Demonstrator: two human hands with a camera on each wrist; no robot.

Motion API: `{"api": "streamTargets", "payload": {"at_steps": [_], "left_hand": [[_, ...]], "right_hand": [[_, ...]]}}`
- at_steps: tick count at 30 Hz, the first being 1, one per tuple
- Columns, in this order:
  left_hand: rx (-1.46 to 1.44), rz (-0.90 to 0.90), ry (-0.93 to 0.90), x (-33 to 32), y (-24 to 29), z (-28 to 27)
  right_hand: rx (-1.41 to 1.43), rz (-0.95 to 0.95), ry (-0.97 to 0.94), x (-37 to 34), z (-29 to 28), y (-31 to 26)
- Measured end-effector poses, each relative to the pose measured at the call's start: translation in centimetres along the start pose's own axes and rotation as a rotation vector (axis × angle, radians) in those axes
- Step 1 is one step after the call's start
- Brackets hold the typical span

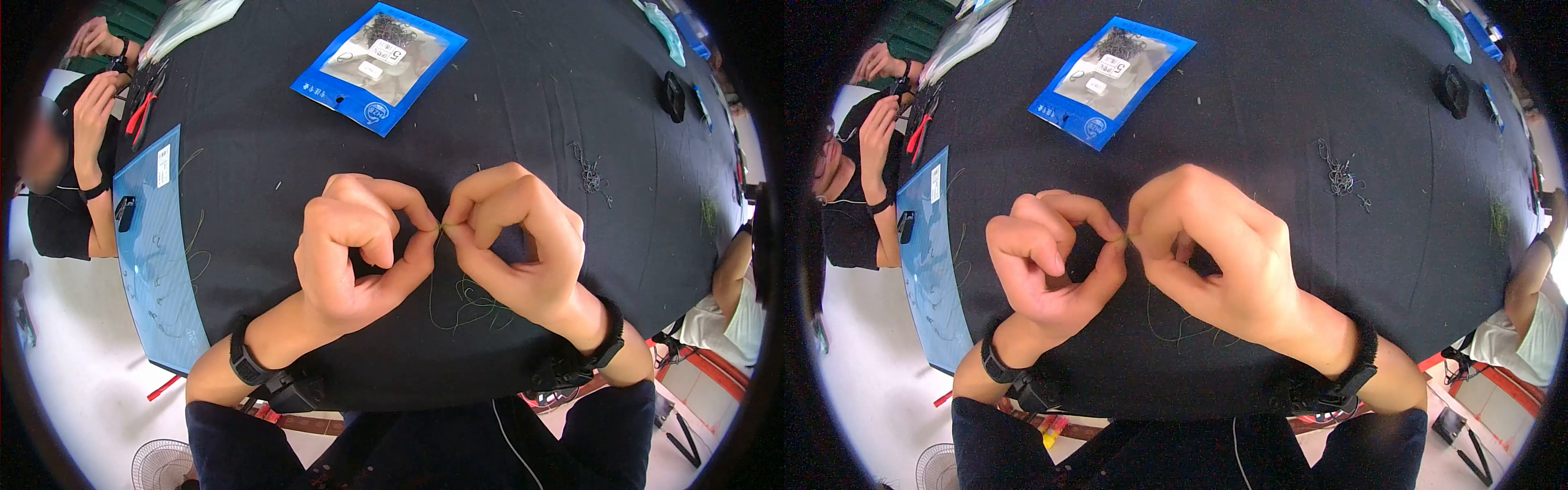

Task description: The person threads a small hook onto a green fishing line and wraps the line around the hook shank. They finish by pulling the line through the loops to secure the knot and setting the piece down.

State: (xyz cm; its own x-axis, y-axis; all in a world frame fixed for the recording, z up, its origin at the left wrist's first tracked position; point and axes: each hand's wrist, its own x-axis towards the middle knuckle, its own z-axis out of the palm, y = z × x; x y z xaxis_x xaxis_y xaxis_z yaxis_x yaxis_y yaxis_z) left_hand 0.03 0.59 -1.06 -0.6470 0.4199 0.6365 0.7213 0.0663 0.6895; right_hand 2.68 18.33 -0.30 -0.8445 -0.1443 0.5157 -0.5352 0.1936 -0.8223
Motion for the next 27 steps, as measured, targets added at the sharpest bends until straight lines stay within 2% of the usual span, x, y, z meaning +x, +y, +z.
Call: {"api": "streamTargets", "payload": {"at_steps": [3,7,9,13,15,24,27], "left_hand": [[-0.056,0.034,0.083,0.02,-0.29,0.47],[-0.078,0.044,0.137,-0.05,-0.40,0.73],[-0.063,0.049,0.126,0.04,-0.33,0.60],[-0.102,0.018,0.162,-0.10,-0.33,0.89],[-0.048,0.035,0.126,0.06,-0.28,0.64],[-0.034,0.015,0.140,0.06,-0.14,0.82],[-0.042,0.024,0.132,0.06,-0.22,0.79]], "right_hand": [[0.065,0.051,0.025,-0.16,0.17,0.16],[0.001,0.032,-0.064,-0.01,-0.40,-0.08],[-0.027,0.022,-0.036,0.20,-0.19,-0.34],[-0.046,-0.053,-0.105,0.19,-0.39,0.13],[-0.066,-0.085,-0.144,0.10,-0.51,0.34],[-0.023,-0.010,-0.066,0.33,-0.23,-0.24],[-0.064,-0.121,-0.141,0.20,-0.44,0.57]]}}
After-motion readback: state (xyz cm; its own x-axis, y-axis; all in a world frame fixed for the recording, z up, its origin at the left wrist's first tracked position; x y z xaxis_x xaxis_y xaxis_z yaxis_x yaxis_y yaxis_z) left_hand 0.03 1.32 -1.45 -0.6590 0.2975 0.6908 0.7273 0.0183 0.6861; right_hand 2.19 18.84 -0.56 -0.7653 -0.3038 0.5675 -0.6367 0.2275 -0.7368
